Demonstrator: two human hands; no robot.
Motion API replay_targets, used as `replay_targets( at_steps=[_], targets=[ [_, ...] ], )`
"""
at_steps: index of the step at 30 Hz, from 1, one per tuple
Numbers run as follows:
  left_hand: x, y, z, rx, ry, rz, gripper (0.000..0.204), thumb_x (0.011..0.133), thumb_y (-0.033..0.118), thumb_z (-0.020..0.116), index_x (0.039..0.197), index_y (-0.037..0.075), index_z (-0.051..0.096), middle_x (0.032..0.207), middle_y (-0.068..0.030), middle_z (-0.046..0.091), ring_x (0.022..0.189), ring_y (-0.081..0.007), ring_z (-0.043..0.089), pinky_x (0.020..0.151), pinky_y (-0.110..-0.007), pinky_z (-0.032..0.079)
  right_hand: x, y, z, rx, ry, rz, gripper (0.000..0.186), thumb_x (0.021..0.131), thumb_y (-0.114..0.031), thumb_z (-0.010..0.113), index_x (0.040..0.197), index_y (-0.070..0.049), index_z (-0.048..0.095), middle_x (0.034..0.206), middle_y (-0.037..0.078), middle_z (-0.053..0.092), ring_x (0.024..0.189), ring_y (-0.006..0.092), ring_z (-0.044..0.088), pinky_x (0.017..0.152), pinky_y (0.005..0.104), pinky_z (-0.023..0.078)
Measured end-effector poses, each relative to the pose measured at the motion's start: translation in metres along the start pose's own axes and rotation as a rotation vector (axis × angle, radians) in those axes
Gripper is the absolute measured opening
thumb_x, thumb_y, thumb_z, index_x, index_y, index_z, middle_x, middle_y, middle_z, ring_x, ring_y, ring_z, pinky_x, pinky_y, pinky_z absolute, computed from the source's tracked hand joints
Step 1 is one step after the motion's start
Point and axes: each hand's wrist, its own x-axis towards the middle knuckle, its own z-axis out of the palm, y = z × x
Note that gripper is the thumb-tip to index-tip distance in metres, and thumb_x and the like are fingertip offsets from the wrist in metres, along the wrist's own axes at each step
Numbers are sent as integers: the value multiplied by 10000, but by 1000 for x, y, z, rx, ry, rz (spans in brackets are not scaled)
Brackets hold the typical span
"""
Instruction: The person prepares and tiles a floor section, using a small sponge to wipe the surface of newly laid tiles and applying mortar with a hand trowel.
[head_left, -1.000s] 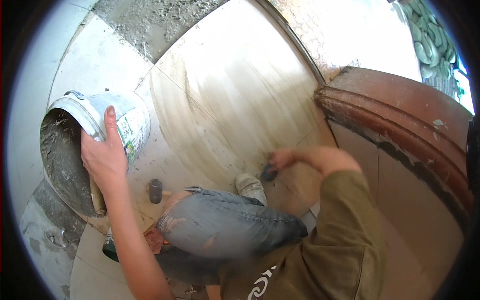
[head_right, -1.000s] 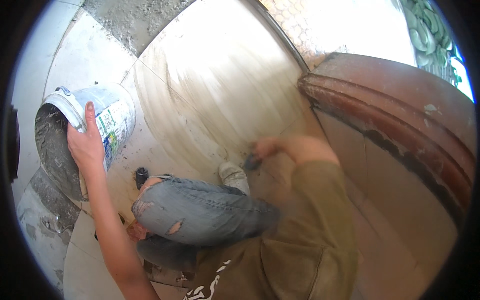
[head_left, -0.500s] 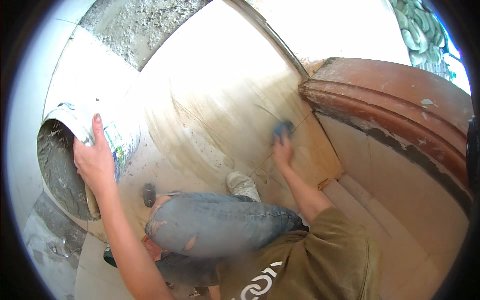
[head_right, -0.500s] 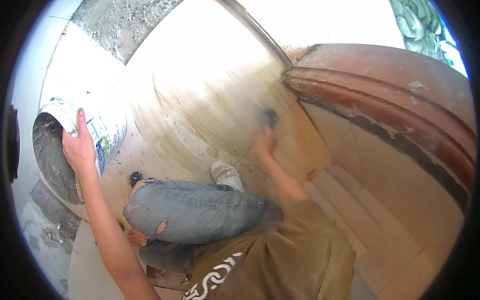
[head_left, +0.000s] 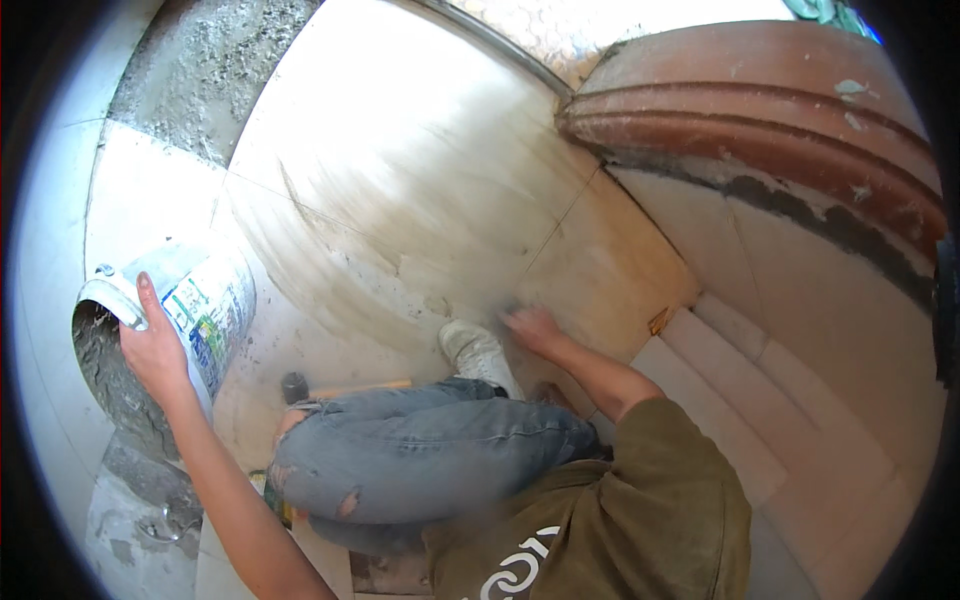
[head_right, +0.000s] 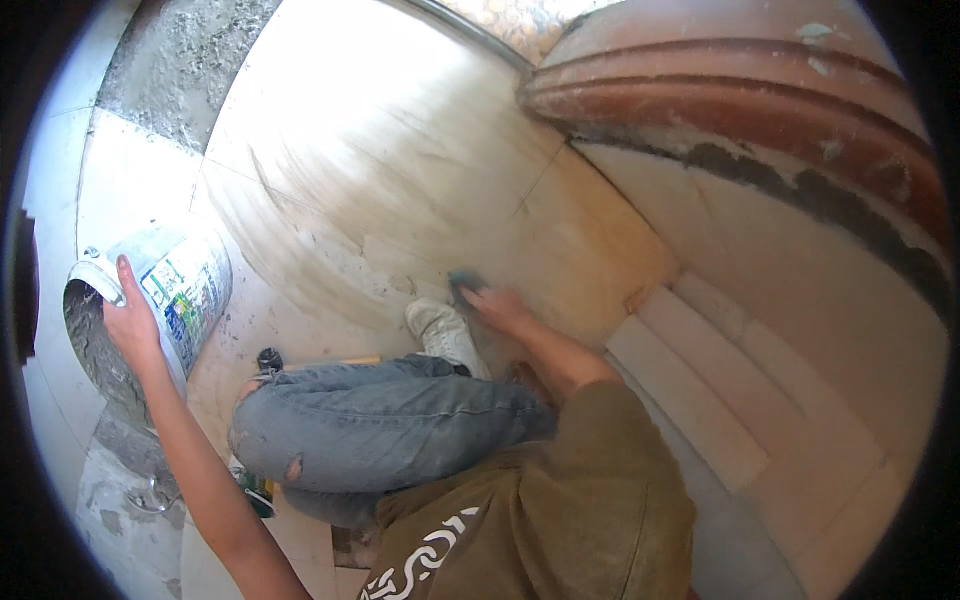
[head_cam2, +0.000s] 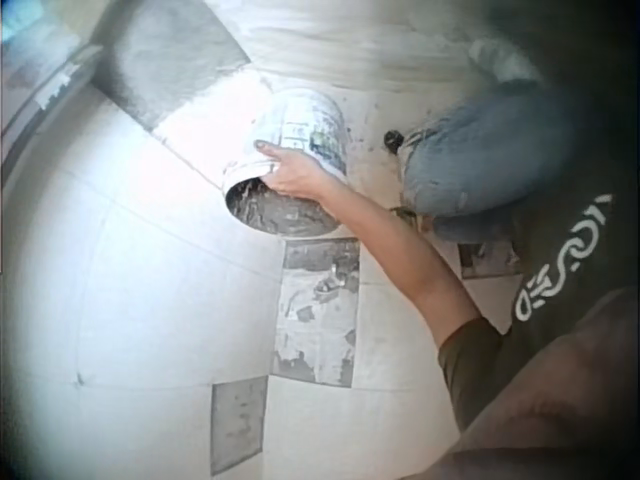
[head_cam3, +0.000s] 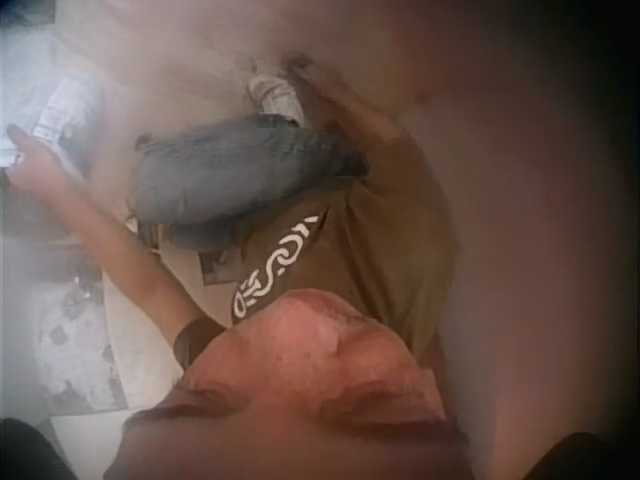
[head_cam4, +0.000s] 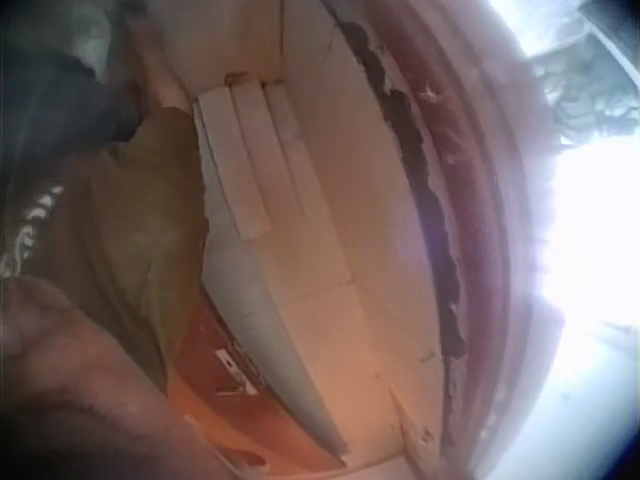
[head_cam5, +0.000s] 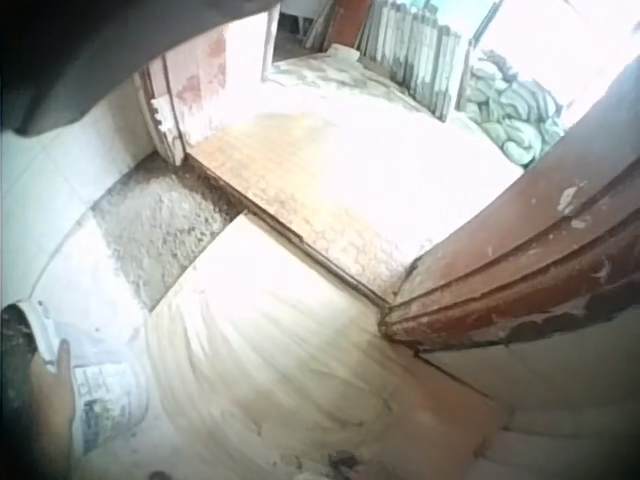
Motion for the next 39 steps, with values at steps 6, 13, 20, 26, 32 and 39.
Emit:
replay_targets(
  at_steps=[6,13,20,26,32,39],
  targets=[
    [1,7,2,-181,-59,23,727,839,596,519,1153,-57,578,1148,-220,601,1088,-358,556,911,-401,417,35,-1,43,97,129,55,469,852,-181,498,1309,-89,450,950,173,621,881,331,606,763,468,469],
    [0,-9,6,-134,-21,23,714,832,595,534,1153,-41,585,1140,-208,609,1063,-362,570,908,-388,425,60,-40,-27,2,126,-30,430,877,-217,473,1301,-141,462,942,150,629,835,332,622,689,470,498],
    [2,6,3,-66,-50,18,729,835,612,518,1166,-35,582,1127,-197,619,1062,-349,577,908,-389,430,0,2,-13,-152,42,13,404,748,-139,543,1150,-133,585,805,93,644,808,288,623,737,429,465],
    [2,-3,5,-143,-58,-5,784,824,652,489,1186,-39,569,1159,-199,602,1077,-327,578,941,-386,418,-30,-7,31,-181,2,112,380,778,-145,525,1152,-116,581,813,101,625,790,284,617,684,417,476],
    [9,-16,8,-164,-58,-8,773,827,652,480,1200,-19,568,1186,-189,594,1098,-334,563,945,-381,412,48,-30,-15,21,259,-31,388,837,-129,468,1215,-99,552,862,137,605,772,326,605,673,438,484],
    [5,-5,5,-116,-45,41,765,829,653,480,1204,-9,566,1182,-190,594,1110,-346,550,956,-390,400,3,-15,14,-110,240,81,393,844,-132,454,1228,-86,526,921,149,602,831,347,602,702,448,484]
  ],
)
